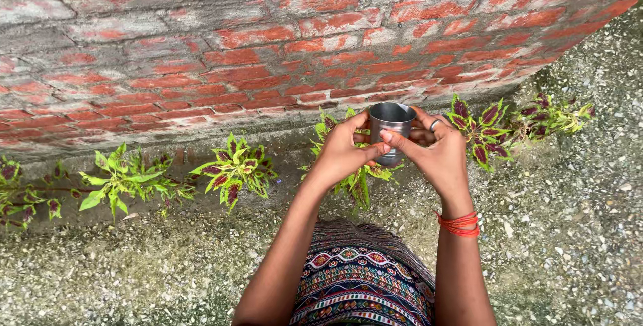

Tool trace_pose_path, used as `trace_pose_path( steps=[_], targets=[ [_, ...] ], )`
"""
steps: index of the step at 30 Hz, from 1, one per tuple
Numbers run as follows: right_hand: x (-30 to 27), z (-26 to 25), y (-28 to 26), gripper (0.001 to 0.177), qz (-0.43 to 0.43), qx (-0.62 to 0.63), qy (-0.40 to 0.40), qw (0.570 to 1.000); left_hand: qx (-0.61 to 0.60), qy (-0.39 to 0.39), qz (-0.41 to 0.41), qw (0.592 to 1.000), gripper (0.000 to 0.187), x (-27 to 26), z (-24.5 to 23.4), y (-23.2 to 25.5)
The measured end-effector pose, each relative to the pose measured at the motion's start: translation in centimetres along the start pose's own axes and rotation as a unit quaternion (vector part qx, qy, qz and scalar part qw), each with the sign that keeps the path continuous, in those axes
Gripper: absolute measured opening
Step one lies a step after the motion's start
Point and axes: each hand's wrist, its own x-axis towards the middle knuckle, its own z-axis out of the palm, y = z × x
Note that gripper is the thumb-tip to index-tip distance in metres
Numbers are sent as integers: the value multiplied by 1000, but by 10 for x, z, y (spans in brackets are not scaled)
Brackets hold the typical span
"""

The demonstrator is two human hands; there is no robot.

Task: The person fills a small metal cup with water from a yellow bucket and pours the water onto plants along a brick wall.

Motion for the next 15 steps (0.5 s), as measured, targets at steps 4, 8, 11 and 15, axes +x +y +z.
trace_pose_path(
  steps=[4,8,11,15],
  targets=[
    [3,1,0,62,18,-31,8,999,-7,-1,-2,1000,60,5,-1,-4],
    [6,1,-2,60,17,-14,-2,1000,10,4,-17,1000,58,9,-2,2],
    [7,2,0,61,12,-20,0,1000,12,2,-12,1000,58,6,-3,3],
    [7,2,1,59,18,-67,7,998,26,3,-37,999,57,6,-3,3]
  ],
)
